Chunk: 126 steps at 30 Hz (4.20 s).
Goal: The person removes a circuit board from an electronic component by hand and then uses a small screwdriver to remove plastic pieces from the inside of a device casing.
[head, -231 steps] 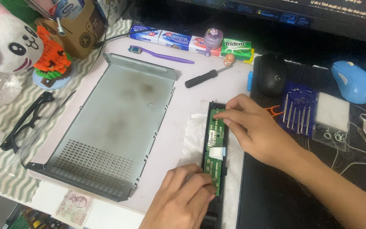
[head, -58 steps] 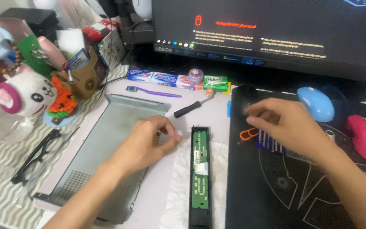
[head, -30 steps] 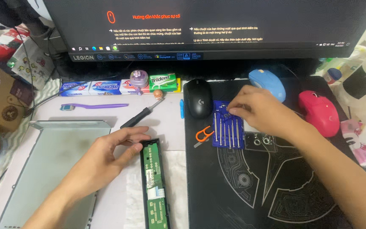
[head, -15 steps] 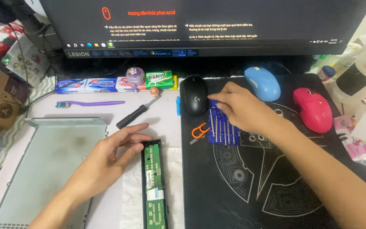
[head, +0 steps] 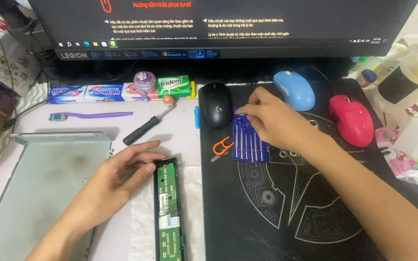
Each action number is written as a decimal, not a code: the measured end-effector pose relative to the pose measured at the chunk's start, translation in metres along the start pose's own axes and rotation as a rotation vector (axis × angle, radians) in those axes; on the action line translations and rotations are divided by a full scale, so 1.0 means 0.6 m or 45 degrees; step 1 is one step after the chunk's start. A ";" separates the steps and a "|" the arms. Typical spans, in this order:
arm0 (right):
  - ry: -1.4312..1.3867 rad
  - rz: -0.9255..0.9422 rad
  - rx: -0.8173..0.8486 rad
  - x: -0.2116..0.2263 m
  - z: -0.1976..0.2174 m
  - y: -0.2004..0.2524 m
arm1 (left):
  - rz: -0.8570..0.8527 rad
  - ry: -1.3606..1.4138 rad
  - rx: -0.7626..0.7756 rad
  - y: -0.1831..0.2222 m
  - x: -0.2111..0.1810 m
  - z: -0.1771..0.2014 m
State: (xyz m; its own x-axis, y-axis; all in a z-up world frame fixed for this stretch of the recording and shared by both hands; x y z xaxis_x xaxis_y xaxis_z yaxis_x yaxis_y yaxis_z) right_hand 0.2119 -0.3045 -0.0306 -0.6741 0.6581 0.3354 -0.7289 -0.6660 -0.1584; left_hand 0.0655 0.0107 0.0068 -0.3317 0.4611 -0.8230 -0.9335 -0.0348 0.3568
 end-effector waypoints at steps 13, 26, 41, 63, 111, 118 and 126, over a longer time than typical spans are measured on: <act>-0.113 -0.165 0.113 0.009 0.032 0.022 | 0.019 -0.017 -0.018 0.004 -0.008 0.000; -0.024 -0.408 0.248 -0.006 0.023 -0.003 | -0.294 0.030 -0.020 -0.003 0.012 -0.001; -0.890 -0.502 -0.316 0.062 0.046 0.051 | -0.454 -0.073 -0.059 -0.008 0.027 -0.008; -0.656 -0.191 -0.087 0.253 -0.024 -0.013 | -0.733 -0.437 0.094 -0.051 0.004 -0.001; -1.599 -0.526 -0.134 0.188 -0.114 -0.033 | -0.243 -0.514 0.723 -0.137 -0.075 0.009; -1.725 -0.538 -0.121 0.176 -0.135 -0.036 | -0.263 -0.521 0.726 -0.143 -0.070 0.001; -1.707 -0.700 -0.176 0.194 -0.114 -0.037 | -0.203 -0.534 0.686 -0.128 -0.080 0.005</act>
State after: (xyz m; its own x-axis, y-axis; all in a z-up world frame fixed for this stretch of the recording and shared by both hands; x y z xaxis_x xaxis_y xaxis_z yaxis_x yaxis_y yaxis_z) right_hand 0.1414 -0.1892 -0.0517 0.2472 -0.0537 0.9675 -0.9108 -0.3535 0.2131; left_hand 0.1535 -0.0059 0.0202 -0.0145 0.7311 -0.6821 -0.7330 0.4562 0.5046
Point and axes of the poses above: each hand's wrist, its own y-axis away from the middle knuckle, its own z-axis out of the back of the hand, x = y × z, the point moved 3 cm from there along -y, towards the middle knuckle, and after that the axes turned 7 degrees about z, right-handed, at the moved point
